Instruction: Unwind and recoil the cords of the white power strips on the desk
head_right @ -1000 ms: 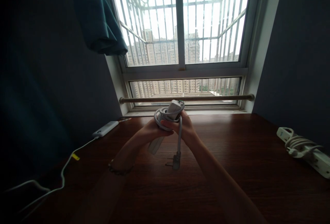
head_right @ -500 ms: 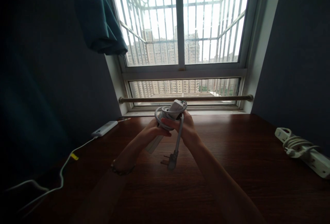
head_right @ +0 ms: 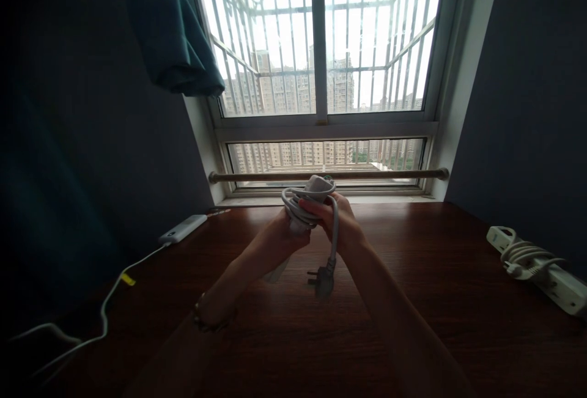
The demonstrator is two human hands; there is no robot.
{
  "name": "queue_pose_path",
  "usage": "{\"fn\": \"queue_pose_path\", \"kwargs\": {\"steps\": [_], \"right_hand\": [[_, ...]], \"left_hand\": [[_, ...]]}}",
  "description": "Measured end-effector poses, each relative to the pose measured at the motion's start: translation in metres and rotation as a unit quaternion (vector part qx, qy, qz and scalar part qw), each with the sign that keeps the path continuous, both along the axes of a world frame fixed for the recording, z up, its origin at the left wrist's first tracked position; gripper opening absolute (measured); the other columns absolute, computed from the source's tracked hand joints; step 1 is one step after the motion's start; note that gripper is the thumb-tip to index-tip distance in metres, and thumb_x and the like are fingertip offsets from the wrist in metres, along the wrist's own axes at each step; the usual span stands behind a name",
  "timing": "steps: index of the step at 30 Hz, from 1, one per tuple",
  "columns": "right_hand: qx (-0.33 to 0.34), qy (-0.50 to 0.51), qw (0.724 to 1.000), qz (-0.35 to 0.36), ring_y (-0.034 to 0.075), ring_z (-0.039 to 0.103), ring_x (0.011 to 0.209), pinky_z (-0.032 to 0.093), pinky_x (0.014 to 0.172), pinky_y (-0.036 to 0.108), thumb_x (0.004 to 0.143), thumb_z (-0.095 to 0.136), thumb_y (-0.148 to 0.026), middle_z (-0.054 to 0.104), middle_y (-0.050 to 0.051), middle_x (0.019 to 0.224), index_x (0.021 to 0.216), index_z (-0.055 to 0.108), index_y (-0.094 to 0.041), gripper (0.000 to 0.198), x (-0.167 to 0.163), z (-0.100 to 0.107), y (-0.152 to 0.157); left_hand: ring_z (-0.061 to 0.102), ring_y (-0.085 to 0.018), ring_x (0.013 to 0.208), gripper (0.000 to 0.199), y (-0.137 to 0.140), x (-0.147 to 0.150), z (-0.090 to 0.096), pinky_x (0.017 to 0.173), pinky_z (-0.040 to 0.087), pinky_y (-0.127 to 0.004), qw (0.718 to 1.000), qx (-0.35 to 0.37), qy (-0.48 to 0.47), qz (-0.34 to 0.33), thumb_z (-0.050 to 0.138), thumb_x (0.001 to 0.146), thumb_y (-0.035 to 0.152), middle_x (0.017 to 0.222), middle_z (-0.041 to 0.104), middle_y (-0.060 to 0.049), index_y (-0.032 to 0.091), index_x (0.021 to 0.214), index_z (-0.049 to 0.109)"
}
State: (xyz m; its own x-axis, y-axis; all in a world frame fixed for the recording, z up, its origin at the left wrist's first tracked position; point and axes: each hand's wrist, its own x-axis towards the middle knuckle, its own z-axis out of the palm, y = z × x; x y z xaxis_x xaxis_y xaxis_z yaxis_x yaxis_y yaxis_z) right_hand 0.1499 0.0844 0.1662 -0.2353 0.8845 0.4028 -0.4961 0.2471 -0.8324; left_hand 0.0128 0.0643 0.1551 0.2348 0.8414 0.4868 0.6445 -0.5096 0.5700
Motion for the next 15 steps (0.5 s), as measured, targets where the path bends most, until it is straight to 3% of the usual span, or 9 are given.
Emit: {"fn": "queue_pose_path", "kwargs": {"steps": [6,12,15], "right_hand": [[-0.015,-0.005,1.000,-0.017,0.016,0.060,0.069,0.048,0.060,0.028,0.064,0.077,-0.024,0.064,0.004,0.076,0.079,0.065,-0.013,0.023,0.004,0.000,0.001],[0.004,0.000,1.000,-0.007,0.016,0.059,0.067,0.048,0.061,0.029,0.064,0.076,-0.023,0.064,0.003,0.075,0.077,0.065,-0.014,0.019,0.002,0.001,-0.002],[0.020,0.002,1.000,0.002,0.017,0.060,0.069,0.050,0.065,0.031,0.063,0.076,-0.025,0.064,0.003,0.077,0.079,0.063,-0.015,0.023,-0.004,-0.003,-0.002]], "left_hand": [[0.059,-0.020,0.078,0.033,-0.001,-0.003,0.003,0.064,0.043,-0.028,0.999,-0.033,-0.003,-0.027,0.063,0.068,0.030,0.091,0.065,-0.003,0.019,0.098,0.055],[0.061,-0.027,0.083,0.045,-0.007,-0.006,0.009,0.065,0.044,-0.033,0.997,-0.045,0.042,0.040,0.065,0.067,0.042,0.095,0.066,-0.009,0.018,0.104,0.054],[0.061,-0.027,0.089,0.052,-0.008,-0.014,0.013,0.073,0.046,-0.035,0.999,-0.035,0.017,-0.009,0.065,0.067,0.053,0.099,0.066,-0.008,0.019,0.106,0.055]]}}
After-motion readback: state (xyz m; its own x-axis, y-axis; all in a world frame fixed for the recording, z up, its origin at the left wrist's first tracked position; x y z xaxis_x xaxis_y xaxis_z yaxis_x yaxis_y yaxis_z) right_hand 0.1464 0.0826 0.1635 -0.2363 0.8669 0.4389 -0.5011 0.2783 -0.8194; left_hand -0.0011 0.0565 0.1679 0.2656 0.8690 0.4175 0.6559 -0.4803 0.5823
